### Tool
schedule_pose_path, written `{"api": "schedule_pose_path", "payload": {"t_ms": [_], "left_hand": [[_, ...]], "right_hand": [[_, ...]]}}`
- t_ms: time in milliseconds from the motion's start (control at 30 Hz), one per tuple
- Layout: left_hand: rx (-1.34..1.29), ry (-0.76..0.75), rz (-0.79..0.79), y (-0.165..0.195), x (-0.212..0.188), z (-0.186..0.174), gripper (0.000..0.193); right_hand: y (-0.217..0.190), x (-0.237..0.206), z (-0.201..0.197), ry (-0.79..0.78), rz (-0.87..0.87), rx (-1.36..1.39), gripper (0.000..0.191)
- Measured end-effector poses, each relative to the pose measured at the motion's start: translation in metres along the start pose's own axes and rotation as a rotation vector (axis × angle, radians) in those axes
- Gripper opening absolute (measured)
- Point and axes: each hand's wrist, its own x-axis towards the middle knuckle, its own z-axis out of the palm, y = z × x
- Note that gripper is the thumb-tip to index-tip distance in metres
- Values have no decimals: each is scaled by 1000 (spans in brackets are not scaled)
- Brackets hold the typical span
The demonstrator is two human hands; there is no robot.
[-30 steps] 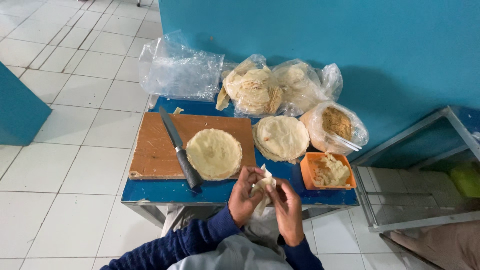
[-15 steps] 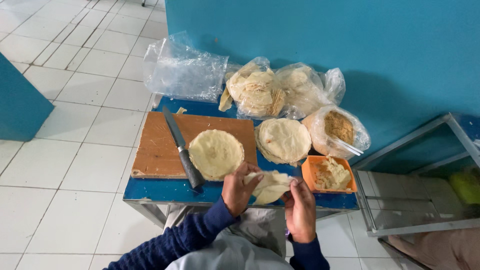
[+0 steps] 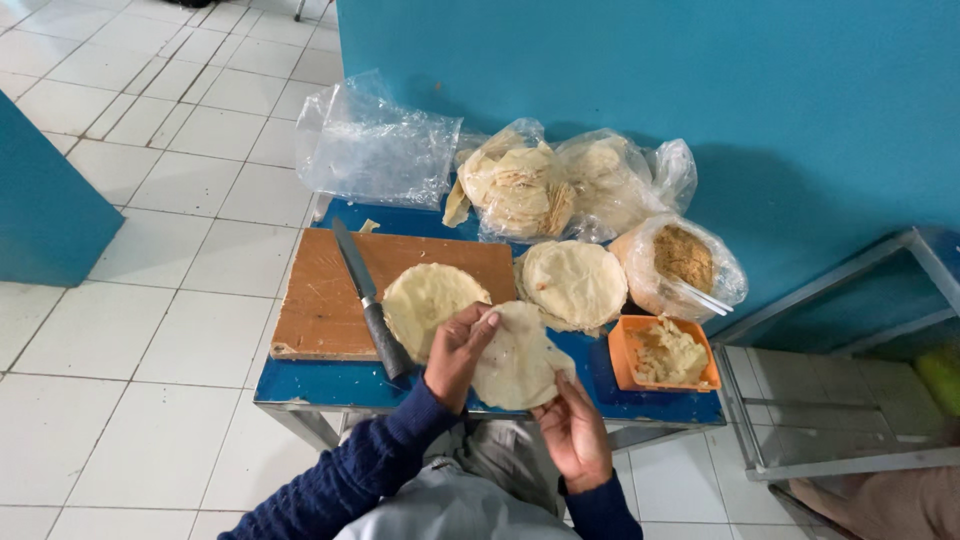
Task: The person sits at a small table and stretches thin dough sheets by hand, pulling and shaping each piece into a large thin round and stacking the finished sheets with a pile of completed ones. They occasionally use a knife to trim or cut dough pieces on a wooden board.
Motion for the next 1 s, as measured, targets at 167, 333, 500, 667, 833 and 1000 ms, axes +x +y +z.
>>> {"api": "schedule_pose_path", "payload": {"t_ms": [167,333,500,667,833,1000], "left_hand": [[29,94,110,6,13,-26,17],[33,163,128,11,30,-49,16],[218,226,-41,8,40,-64,19],[354,177,205,-2,46,-88,28],[220,229,-244,1,46,-93,44],[-48,175,-416,30,39,-82,51]], "right_hand": [[-18,-3,-12,28,-159,111,27],[-43,-3,-20,62,-298,117,29],[-75,11,-20,17,-486,27,21],[-118,20,-1,-78,-607,-71,29],[-99,38,50,22,-754,-423,26],[1,42,115,-124,-915,-1517,29]]}}
